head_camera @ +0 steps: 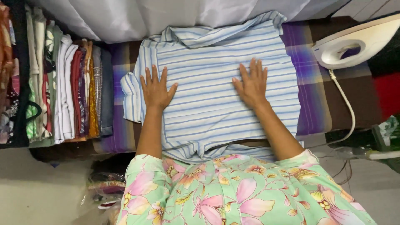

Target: The person irons a blue and white striped shirt on an ironing board, smoothing the body and sleeves with a white iron. After ironing, the person folds the shirt neatly and places it on a stack of other folded clothes.

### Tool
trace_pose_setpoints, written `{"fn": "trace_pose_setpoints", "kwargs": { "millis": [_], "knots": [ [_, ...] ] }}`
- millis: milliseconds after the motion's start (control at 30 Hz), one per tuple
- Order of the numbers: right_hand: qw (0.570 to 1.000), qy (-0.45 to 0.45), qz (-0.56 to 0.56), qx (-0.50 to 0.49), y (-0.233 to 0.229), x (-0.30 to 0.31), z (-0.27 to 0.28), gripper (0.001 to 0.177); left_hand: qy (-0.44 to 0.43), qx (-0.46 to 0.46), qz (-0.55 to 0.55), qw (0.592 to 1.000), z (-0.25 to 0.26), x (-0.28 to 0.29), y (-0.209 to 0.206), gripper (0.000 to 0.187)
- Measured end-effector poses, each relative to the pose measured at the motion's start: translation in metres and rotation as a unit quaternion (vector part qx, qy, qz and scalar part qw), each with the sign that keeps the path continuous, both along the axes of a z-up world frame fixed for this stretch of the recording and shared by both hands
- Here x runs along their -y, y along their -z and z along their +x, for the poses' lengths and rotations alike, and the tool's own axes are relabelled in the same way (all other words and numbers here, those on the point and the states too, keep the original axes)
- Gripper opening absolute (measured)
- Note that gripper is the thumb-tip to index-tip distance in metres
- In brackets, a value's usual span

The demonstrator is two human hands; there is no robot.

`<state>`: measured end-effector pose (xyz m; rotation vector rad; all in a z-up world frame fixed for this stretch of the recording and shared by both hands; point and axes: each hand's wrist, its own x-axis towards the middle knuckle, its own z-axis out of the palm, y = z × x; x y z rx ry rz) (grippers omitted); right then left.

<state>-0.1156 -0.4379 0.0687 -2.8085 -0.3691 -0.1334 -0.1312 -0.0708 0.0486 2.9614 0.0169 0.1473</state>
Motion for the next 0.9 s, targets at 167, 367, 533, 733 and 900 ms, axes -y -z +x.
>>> {"fn": "trace_pose_setpoints", "kwargs": {
  "millis": [167,367,533,733,900],
  "knots": [
    [0.999,-0.012,0.033,0.035,0.001,0.03,-0.045,0.05,-0.004,0.092,0.016,0.996,0.0,0.004,0.016,0.064],
    [0.876,0.212,0.209,0.379,0.018,0.162,-0.009,0.04,-0.029,0.108,0.001,0.994,-0.043,0.015,-0.014,0.058],
    [0.791,0.268,0.424,0.35,0.019,0.263,0.04,0.061,-0.037,0.024,-0.005,0.999,-0.085,0.005,-0.01,0.075],
    [0.716,0.208,0.567,0.351,0.072,0.33,0.123,0.05,-0.046,-0.033,-0.01,0.998,-0.096,0.009,-0.017,0.08],
    [0.704,0.344,0.554,0.281,0.002,0.3,0.115,0.056,-0.049,-0.028,-0.02,0.998,-0.097,0.008,-0.02,0.081]
  ]
}}
